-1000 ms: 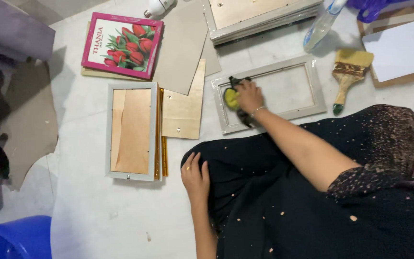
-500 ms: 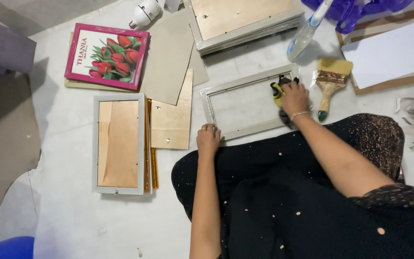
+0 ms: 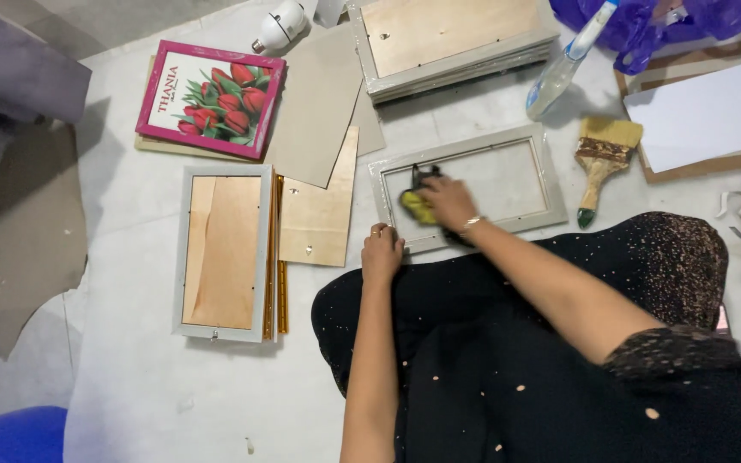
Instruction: Cleaning the glass of a picture frame using a sponge and cleaning solution
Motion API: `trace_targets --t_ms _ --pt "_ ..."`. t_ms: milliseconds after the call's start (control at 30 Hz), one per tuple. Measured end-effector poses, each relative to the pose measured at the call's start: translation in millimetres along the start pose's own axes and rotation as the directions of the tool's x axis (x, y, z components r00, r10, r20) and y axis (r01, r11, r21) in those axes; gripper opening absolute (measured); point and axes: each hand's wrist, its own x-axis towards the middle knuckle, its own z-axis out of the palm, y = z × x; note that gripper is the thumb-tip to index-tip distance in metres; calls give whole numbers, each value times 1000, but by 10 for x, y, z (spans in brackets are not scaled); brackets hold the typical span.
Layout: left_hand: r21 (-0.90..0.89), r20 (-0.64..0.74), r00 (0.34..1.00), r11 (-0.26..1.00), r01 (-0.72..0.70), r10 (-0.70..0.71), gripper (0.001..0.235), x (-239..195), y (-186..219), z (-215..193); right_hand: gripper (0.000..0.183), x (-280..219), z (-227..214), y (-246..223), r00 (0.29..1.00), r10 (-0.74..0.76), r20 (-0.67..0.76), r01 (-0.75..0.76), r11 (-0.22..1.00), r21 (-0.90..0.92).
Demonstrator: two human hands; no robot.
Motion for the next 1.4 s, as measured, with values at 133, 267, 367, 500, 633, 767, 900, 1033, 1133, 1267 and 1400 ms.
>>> trace_targets --t_ms 133,267,367,500,633,767,900,1033,1133,1267,1400 --pt "52 50 998 998 -34 31 35 12 -53 95 40 -371 -376 785 994 97 39 -91 985 -146" --pt "49 88 994 997 -64 59 43 52 -53 190 41 -215 -322 708 972 235 10 -232 965 -118" --pt "66 67 994 993 -95 90 43 21 38 124 41 -76 -193 238 950 308 51 -304 950 -71" --pt "70 71 991 991 -118 113 53 36 46 132 28 -125 -71 -433 1000 -19 7 19 1000 -3" --pt "64 113 988 992 -112 105 55 52 38 102 55 -145 139 150 985 -113 133 106 993 56" --pt "25 114 988 994 -104 101 51 45 107 153 40 -572 -269 1065 988 141 59 -140 990 -20" --pt "-102 -37 999 995 23 -26 58 178 199 473 37 -896 -3 2304 897 443 15 -438 891 -122" --pt "-25 -212 975 998 61 -65 44 284 128 762 33 -1141 -606 2387 776 621 107 -630 756 179" --pt "6 -277 961 1000 22 -20 32 350 115 827 39 -1522 -383 2479 681 717 147 -729 646 227" --pt "-42 -311 949 998 40 -51 33 456 -13 1039 39 -1286 -770 1847 713 701 5 -645 653 398" --pt "-99 -346 926 987 123 -150 31 358 1 783 50 -1135 -1033 1310 782 619 -72 -506 698 507"
